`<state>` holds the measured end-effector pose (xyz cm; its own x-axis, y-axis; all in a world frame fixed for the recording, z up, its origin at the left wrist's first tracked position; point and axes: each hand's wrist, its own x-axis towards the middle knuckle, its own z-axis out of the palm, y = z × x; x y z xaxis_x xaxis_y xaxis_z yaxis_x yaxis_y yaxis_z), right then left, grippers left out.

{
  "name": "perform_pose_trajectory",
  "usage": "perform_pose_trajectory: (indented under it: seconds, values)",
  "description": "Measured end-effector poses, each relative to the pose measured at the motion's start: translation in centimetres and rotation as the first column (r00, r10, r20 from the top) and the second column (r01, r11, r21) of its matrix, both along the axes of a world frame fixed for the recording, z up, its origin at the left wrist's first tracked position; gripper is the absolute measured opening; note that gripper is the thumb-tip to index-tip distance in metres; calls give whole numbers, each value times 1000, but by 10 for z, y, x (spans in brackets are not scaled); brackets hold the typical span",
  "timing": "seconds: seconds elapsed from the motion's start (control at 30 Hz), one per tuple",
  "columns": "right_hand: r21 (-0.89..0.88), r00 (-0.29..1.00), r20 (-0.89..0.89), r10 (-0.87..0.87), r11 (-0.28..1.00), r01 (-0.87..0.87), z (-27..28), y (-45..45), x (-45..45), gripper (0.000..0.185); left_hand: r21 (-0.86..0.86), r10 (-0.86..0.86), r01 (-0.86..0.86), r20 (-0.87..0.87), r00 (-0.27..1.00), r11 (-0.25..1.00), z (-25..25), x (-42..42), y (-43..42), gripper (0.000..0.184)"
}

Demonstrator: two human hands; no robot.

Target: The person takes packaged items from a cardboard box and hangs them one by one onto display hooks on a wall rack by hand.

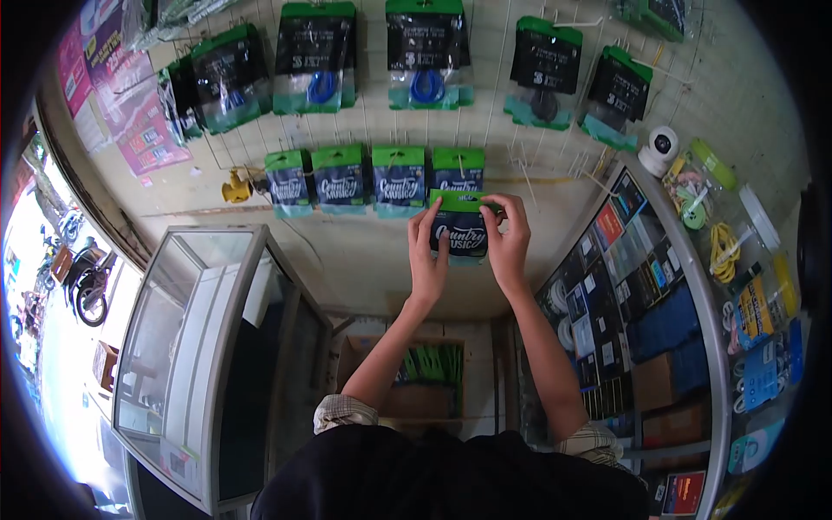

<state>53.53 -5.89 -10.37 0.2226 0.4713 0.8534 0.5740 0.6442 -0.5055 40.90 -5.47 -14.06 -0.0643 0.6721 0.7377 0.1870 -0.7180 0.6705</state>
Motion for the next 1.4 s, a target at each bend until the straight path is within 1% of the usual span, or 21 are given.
perform_pose_trajectory:
  seconds: [0.13,0.3,0.4,0.5,0.6,0.67,0.7,0.77,0.83,0.87,0.93,0.97,1.0,1.07,1.1,1.13,1.17,1.2,1.27,1.33,1.4]
  values:
    - [-3,1000,15,13,1000,-13,7,32,1,14,-8,87,-87,17,996,996,3,9,30,52]
    - [-49,999,34,8,999,-6,-6,67,8,14,9,119,-119,7,993,993,-8,15,61,55]
    - [-149,999,38,20,989,-14,-16,85,13,17,5,131,-130,-27,991,991,-14,21,78,58]
    - [-113,999,26,37,993,-33,-21,102,17,23,-5,114,-114,-52,992,993,-17,25,90,61]
    - [-170,997,21,79,983,-74,-28,113,23,31,-6,112,-113,-99,989,994,-24,29,102,62]
    - [-42,994,108,25,999,-20,-35,124,26,36,14,141,-140,-148,979,990,-32,30,110,62]
    - [-158,993,58,100,983,-90,-37,125,27,41,19,162,-161,-178,971,987,-33,31,110,62]
    - [-132,991,122,54,991,-38,-40,123,28,42,23,177,-176,-207,962,984,-35,32,107,61]
    - [-94,979,202,-23,995,43,-31,106,26,42,93,270,-257,-195,943,962,-26,34,94,53]
    - [-91,979,199,-31,995,50,-24,92,27,42,97,264,-250,-197,944,964,-22,34,84,53]
    - [-78,988,153,36,997,-24,-4,56,29,39,23,254,-253,-24,967,967,-13,36,64,39]
    - [-40,987,159,-10,999,17,10,32,32,37,68,257,-260,55,965,963,-12,37,58,30]
    - [-3,985,164,-54,998,56,16,12,41,35,71,244,-247,57,968,966,-15,41,53,30]
    - [160,935,213,-284,954,253,10,-5,74,37,125,-8,-6,114,993,992,-20,49,44,29]
    - [159,933,213,-291,952,261,4,-5,91,37,128,-99,90,72,992,988,-14,55,42,30]
    - [108,958,120,-260,963,247,-9,3,110,40,127,-107,98,72,992,987,-9,62,42,30]
    - [61,973,26,-231,971,230,-20,11,122,42,108,-187,185,14,982,977,-3,70,43,31]
    - [64,970,28,-243,969,240,-27,18,126,42,88,-269,272,-42,962,958,5,77,44,33]
    - [-74,996,-2,-93,993,93,-36,36,134,45,97,-303,307,-51,952,947,13,95,47,37]
    - [-72,998,29,-62,995,64,-36,49,131,48,74,-406,419,-145,902,905,13,109,54,40]
    - [-118,987,157,35,993,-16,-34,58,128,47,97,-390,411,-181,903,907,9,119,62,39]
